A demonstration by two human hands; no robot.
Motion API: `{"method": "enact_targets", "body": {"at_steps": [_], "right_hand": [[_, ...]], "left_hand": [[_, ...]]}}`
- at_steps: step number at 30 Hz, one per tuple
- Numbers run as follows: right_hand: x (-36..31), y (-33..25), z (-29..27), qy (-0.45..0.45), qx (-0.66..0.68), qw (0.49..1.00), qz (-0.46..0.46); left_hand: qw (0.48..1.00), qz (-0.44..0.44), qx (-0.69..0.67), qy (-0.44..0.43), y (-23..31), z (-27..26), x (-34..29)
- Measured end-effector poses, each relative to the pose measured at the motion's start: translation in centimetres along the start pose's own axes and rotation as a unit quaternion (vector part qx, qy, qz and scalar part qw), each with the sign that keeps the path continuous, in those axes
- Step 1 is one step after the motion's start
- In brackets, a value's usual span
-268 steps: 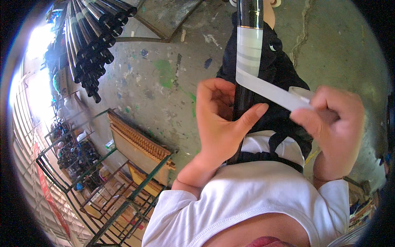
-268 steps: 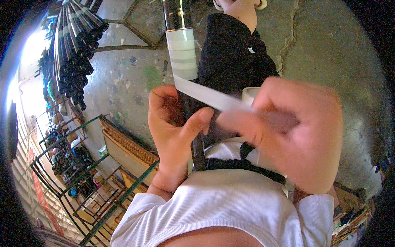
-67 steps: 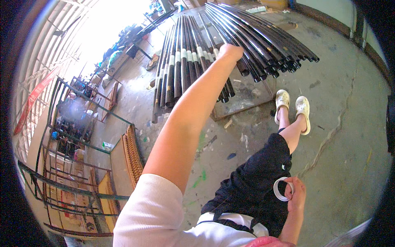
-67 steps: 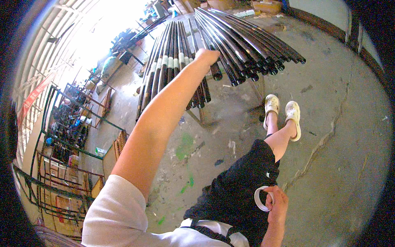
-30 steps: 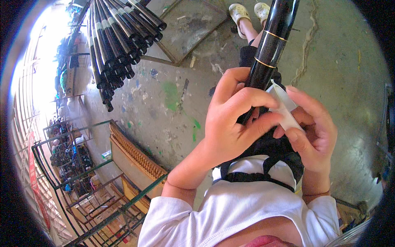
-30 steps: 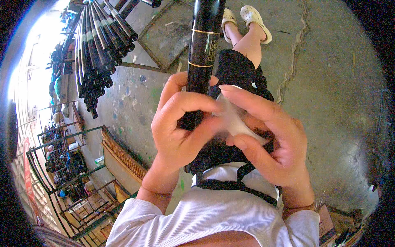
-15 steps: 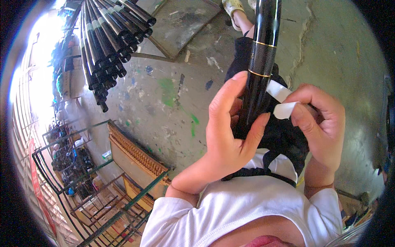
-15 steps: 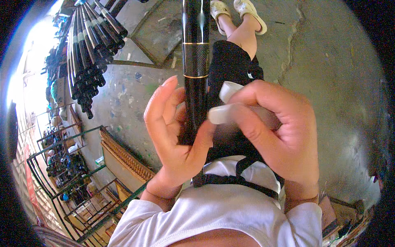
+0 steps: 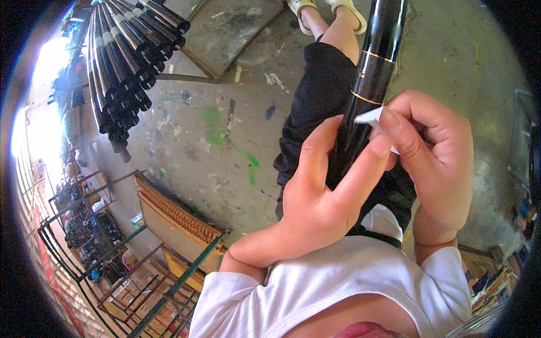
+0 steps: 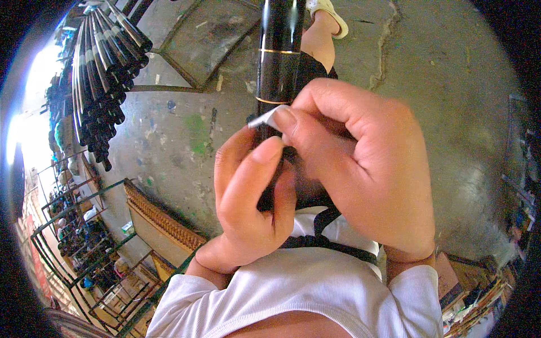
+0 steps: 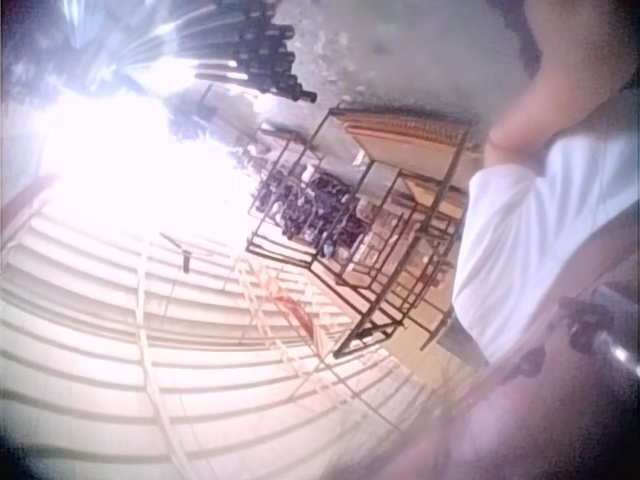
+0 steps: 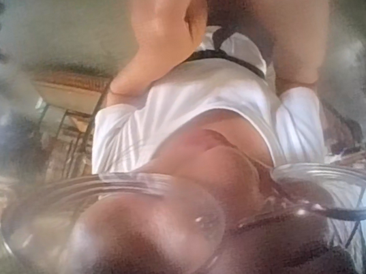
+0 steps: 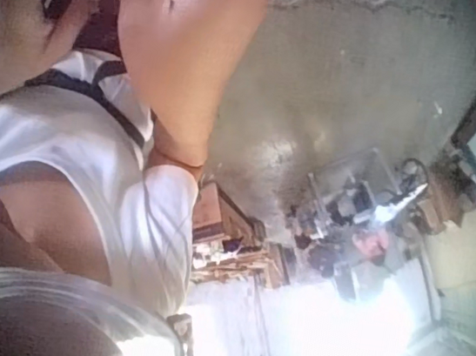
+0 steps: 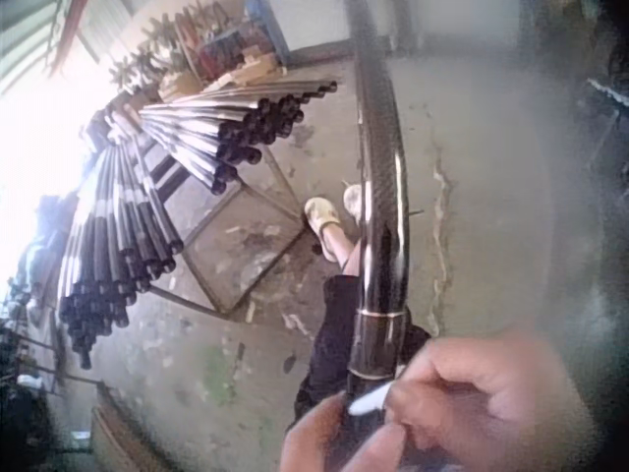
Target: The person wraps strips of white tape around one end of several black rods. They pick up a rod, apply the tape while rotating the rod with their hands, and then place the rod back into a stack.
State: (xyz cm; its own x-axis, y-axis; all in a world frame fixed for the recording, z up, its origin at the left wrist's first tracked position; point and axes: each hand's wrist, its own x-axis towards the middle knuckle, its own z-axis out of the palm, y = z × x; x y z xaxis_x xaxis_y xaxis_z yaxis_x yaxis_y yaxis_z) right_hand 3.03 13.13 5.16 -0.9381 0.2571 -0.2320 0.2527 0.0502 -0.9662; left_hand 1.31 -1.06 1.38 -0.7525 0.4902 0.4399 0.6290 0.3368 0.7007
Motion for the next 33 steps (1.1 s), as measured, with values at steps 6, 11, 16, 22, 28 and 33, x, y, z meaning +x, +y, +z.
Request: {"method": "enact_targets", "body": {"at_steps": [6, 11, 16, 22, 28, 33], "right_hand": [[0.2, 0.1, -0.4, -0.021, -0.053, 0.997, -0.042], [0.1, 0.2, 0.1, -0.006, -0.031, 0.999, -0.034], [0.2, 0.1, -0.3, -0.028, -0.040, 0.998, -0.029], [0.5, 0.1, -0.9, -0.051, -0.064, 0.996, -0.039], [0.5, 0.1, -1.2, -0.057, -0.071, 0.994, -0.054], [0.6, 0.2, -1.3, -0.056, -0.086, 0.992, -0.068]], "left_hand": [[0.999, 0.009, -0.008, -0.032, -0.5, -0.2, 0.0], [0.999, 0.013, -0.025, -0.039, -0.9, 0.0, -0.4], [0.998, 0.005, -0.026, -0.064, -0.7, -0.4, -0.2], [0.998, 0.009, -0.021, -0.060, -0.6, -0.4, 0.0], [0.998, 0.013, -0.028, -0.062, -0.7, -0.3, -0.1], [0.997, 0.026, -0.074, 0.004, -0.9, 0.4, 0.1]]}}
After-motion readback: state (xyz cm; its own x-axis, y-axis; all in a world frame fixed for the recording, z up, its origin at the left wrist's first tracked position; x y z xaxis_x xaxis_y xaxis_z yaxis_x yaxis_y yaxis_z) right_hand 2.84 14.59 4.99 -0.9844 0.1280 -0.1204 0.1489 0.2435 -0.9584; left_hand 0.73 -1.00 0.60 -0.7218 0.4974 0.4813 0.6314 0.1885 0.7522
